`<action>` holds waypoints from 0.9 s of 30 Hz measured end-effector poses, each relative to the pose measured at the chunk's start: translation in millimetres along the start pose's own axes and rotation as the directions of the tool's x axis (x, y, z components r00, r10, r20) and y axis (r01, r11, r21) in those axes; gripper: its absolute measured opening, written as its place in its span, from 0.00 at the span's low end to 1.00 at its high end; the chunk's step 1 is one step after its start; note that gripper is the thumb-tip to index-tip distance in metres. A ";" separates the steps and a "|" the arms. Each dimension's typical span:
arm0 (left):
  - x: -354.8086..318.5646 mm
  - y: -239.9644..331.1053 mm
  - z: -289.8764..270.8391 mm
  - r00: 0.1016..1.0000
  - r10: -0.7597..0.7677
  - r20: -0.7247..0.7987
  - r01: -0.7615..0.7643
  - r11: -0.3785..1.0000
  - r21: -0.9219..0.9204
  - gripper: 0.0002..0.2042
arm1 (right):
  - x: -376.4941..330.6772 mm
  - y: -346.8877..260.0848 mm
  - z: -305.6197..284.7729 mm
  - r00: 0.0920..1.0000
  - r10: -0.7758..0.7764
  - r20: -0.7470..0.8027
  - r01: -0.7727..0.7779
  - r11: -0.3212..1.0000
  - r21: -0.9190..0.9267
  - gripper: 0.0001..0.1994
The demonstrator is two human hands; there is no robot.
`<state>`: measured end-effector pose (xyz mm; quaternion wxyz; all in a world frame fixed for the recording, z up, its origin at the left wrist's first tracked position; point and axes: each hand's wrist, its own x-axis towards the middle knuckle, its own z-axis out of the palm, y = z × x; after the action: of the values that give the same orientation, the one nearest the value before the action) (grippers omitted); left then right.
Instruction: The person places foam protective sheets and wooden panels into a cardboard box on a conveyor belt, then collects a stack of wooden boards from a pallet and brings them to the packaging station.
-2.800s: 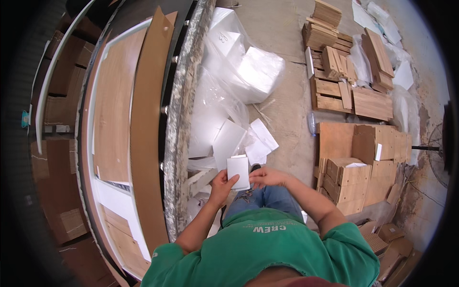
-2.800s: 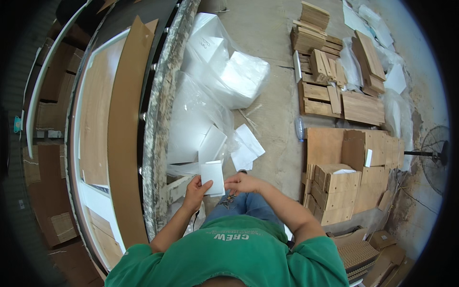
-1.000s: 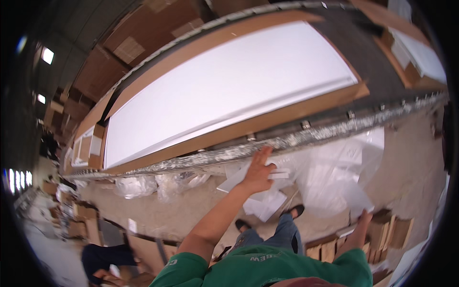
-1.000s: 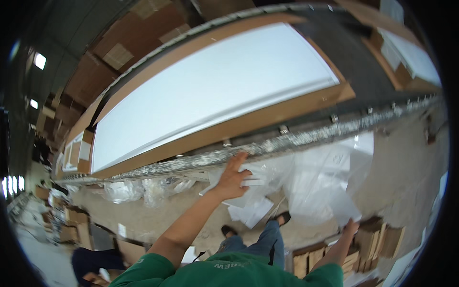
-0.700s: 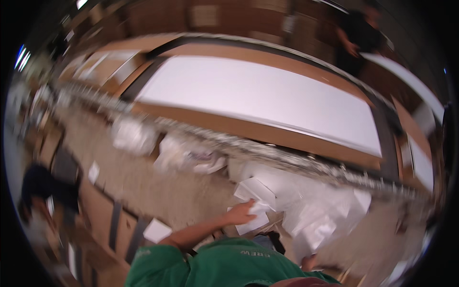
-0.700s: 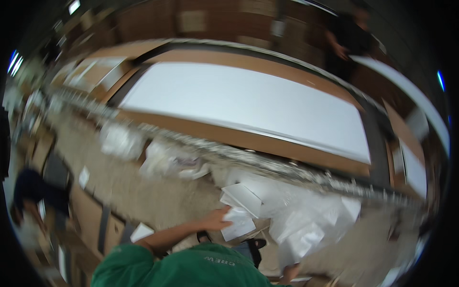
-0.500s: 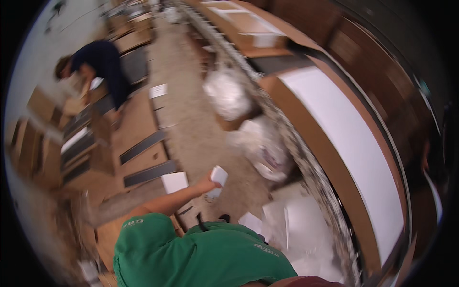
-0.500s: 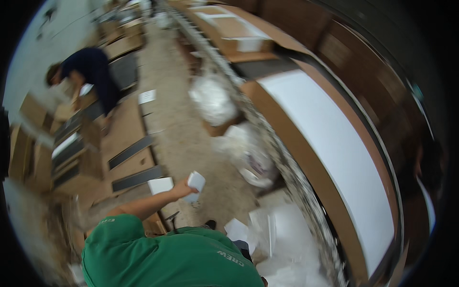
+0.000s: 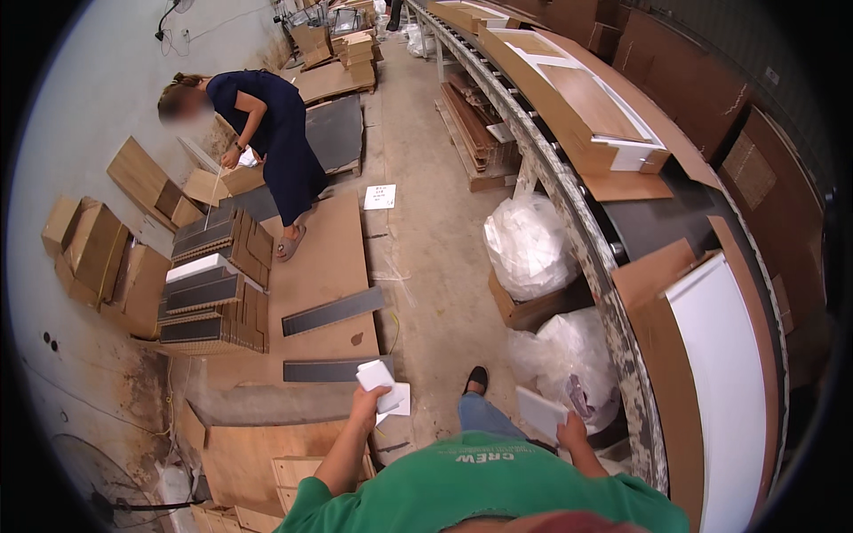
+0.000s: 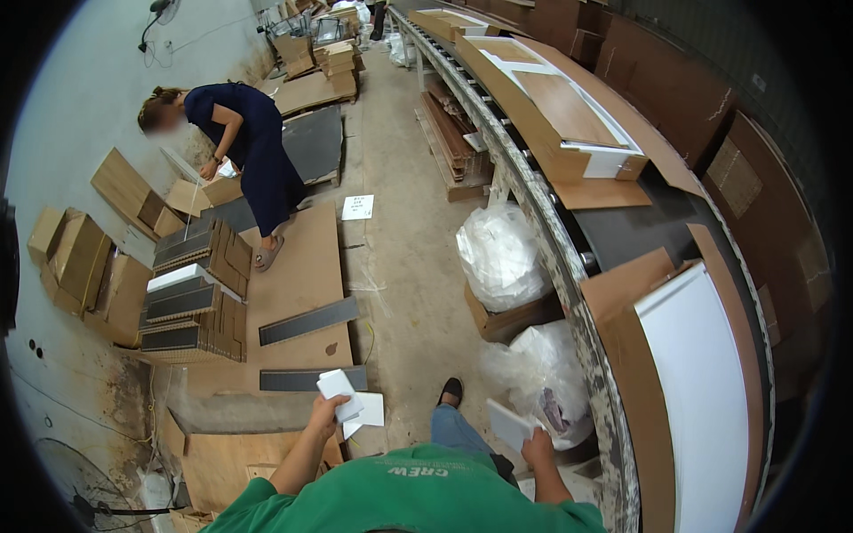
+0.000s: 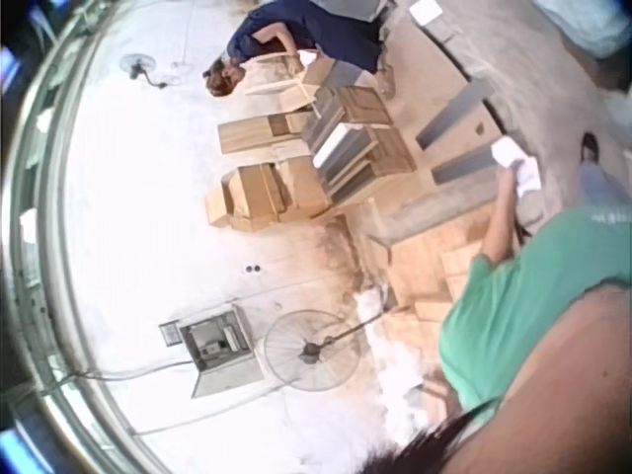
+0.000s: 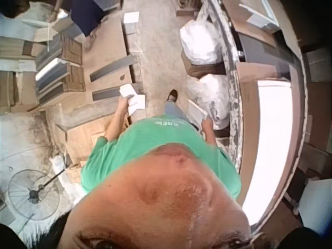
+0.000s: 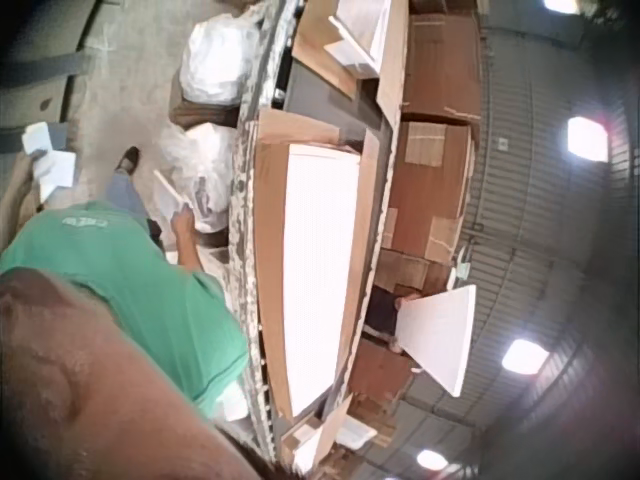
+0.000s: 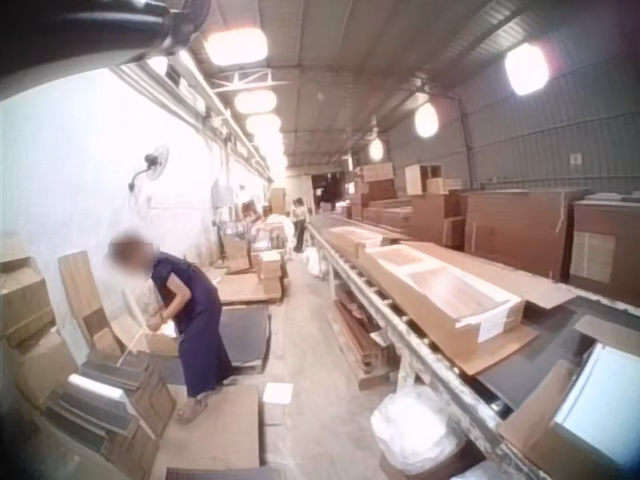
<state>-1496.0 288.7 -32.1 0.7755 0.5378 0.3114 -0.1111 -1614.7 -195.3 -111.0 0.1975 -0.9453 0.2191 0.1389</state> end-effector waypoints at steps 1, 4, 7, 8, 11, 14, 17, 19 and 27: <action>8.9 8.8 3.0 1.000 -0.030 -0.009 0.030 0.999 -0.042 0.18 | 30.6 -13.5 -3.6 0.995 -0.072 -0.070 0.074 0.997 0.024 0.16; 38.8 37.0 -2.6 0.973 -0.088 -0.214 0.068 0.993 -0.099 0.19 | 136.3 -107.3 -40.6 0.976 -0.212 -0.047 0.216 0.966 0.141 0.18; 76.8 94.7 28.7 0.977 0.030 -0.210 -0.051 0.994 -0.094 0.20 | 223.8 -204.6 -69.8 0.927 -0.355 -0.124 0.375 0.855 0.358 0.24; 90.8 114.0 38.3 0.963 0.099 -0.251 -0.112 0.993 -0.038 0.20 | 243.2 -245.2 -87.8 0.913 -0.396 -0.094 0.401 0.836 0.375 0.29; 128.5 163.0 63.4 0.954 0.114 -0.279 -0.175 0.963 -0.206 0.20 | 307.3 -354.0 -117.1 0.894 -0.432 0.117 0.361 0.851 0.382 0.40; 170.9 193.8 72.2 0.955 -0.017 -0.295 -0.119 0.891 -0.437 0.19 | 376.4 -443.8 -118.9 0.762 -0.600 0.245 0.486 0.779 0.396 0.37; 249.6 229.9 77.7 0.959 -0.047 -0.278 -0.104 0.857 -0.505 0.19 | 445.3 -527.3 -108.5 0.730 -0.684 -0.002 0.488 0.519 0.702 0.28; 287.5 280.9 105.0 0.965 -0.086 -0.246 -0.049 0.868 -0.495 0.17 | 469.8 -572.1 -122.3 0.829 -0.548 0.110 0.146 0.403 0.903 0.22; 522.5 476.6 262.5 0.924 0.018 0.383 0.078 0.969 -0.233 0.22 | 616.5 -667.9 -204.3 0.894 -0.360 0.267 -0.198 0.218 0.956 0.16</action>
<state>-750.5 325.7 77.4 0.8797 0.4014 0.1738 -0.1866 -731.9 46.0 63.0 0.7931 -0.5645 0.1549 0.1684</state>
